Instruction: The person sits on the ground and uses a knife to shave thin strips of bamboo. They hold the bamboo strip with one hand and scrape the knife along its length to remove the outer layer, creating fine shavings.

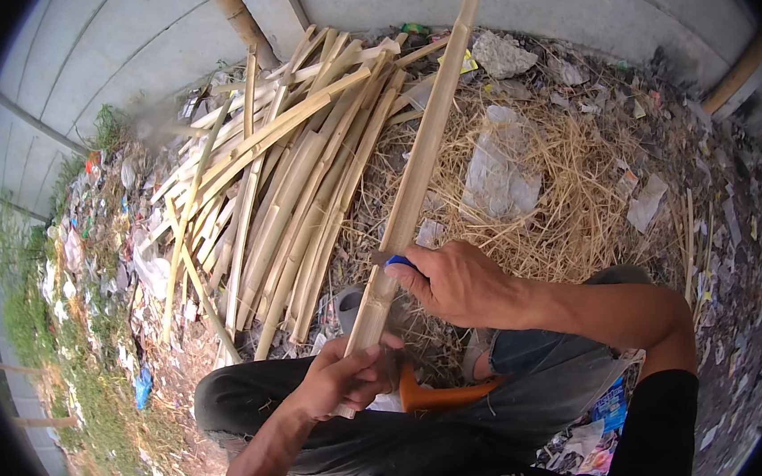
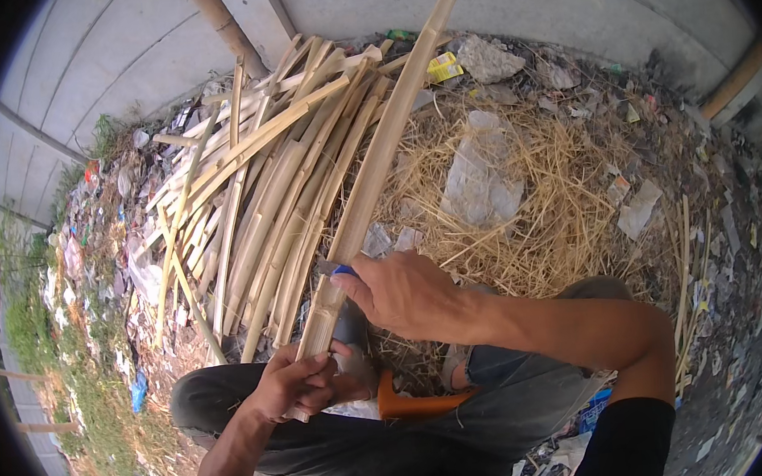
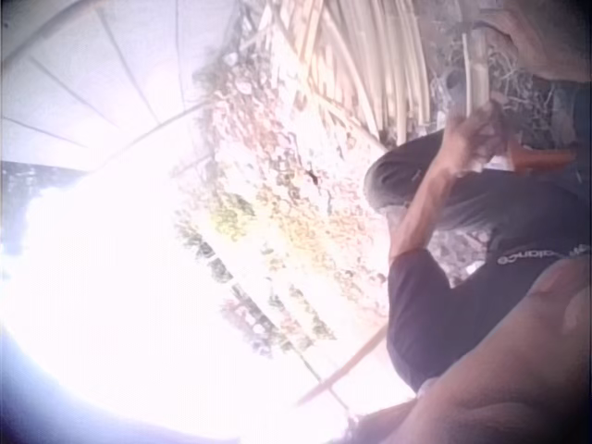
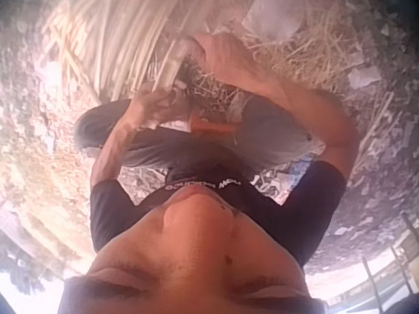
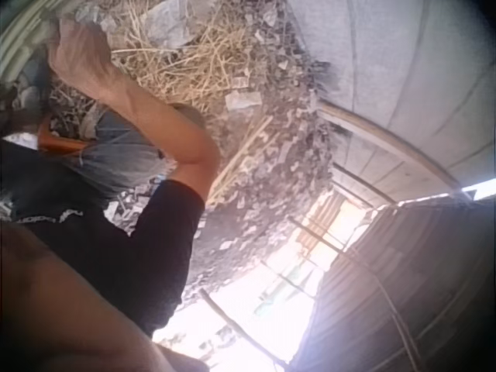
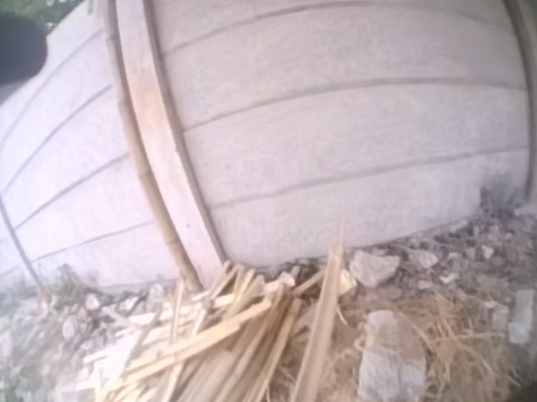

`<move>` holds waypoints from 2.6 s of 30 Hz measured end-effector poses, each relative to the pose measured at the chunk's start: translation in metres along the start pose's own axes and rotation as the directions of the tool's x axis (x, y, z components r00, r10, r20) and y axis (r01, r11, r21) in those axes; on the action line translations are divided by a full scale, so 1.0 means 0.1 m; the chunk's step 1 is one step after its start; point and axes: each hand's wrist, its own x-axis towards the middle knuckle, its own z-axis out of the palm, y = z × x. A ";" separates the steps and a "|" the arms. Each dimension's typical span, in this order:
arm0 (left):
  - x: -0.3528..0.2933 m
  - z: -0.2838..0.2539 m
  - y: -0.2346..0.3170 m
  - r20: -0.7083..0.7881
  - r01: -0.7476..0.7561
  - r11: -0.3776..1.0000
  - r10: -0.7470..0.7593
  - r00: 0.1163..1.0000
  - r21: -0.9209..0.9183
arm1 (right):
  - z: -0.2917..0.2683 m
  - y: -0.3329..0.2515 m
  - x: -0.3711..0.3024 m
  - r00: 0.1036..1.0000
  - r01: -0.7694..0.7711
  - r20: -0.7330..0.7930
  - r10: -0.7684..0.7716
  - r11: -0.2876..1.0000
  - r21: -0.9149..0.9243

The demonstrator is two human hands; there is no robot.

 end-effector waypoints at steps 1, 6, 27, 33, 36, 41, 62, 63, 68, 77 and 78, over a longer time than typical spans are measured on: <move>0.00 0.03 -0.01 -0.005 -0.012 1.000 0.012 1.000 -0.003 | 0.03 -0.01 -0.03 0.999 0.032 0.010 -0.032 0.999 -0.010; -0.02 0.03 -0.03 0.005 -0.018 0.999 0.018 1.000 0.034 | 0.05 -0.04 -0.01 0.997 0.048 -0.054 -0.051 0.997 -0.056; -0.03 0.02 0.01 -0.022 -0.080 0.996 0.081 0.996 0.050 | -0.01 -0.06 0.01 0.996 -0.071 0.085 0.040 0.916 0.395; 0.09 -0.02 -0.17 -0.049 -0.183 0.958 0.199 0.979 0.222 | -0.07 -0.04 0.02 0.978 0.155 -0.168 -0.123 0.969 0.190; 0.12 0.03 -0.17 -0.065 -0.171 0.938 0.199 0.978 0.301 | 0.05 -0.04 0.03 0.989 0.123 -0.105 -0.103 0.970 0.210; 0.15 0.04 -0.19 -0.090 -0.122 0.883 0.181 0.979 0.453 | 0.21 0.12 0.07 0.982 0.187 -0.018 -0.188 0.950 0.251; 0.07 -0.05 -0.19 0.021 -0.066 0.991 0.064 0.998 0.113 | -0.03 0.18 0.04 0.970 -0.244 0.077 0.232 0.916 0.319; 0.07 -0.06 -0.21 0.053 -0.090 0.991 0.085 0.995 0.103 | 0.02 0.15 0.03 0.968 -0.250 0.067 0.242 0.910 0.331; 0.09 0.16 -0.12 0.095 -0.184 0.947 0.165 0.982 0.264 | 0.13 -0.02 -0.04 0.988 -0.132 0.033 0.151 0.710 0.692; 0.09 0.61 0.02 0.156 -0.412 0.784 0.385 0.909 0.465 | -0.16 -0.20 -0.17 0.988 -0.007 -0.077 0.135 0.533 0.846; 0.09 0.62 0.02 0.162 -0.406 0.777 0.376 0.912 0.481 | -0.14 -0.17 -0.21 0.986 0.002 -0.089 0.138 0.535 0.845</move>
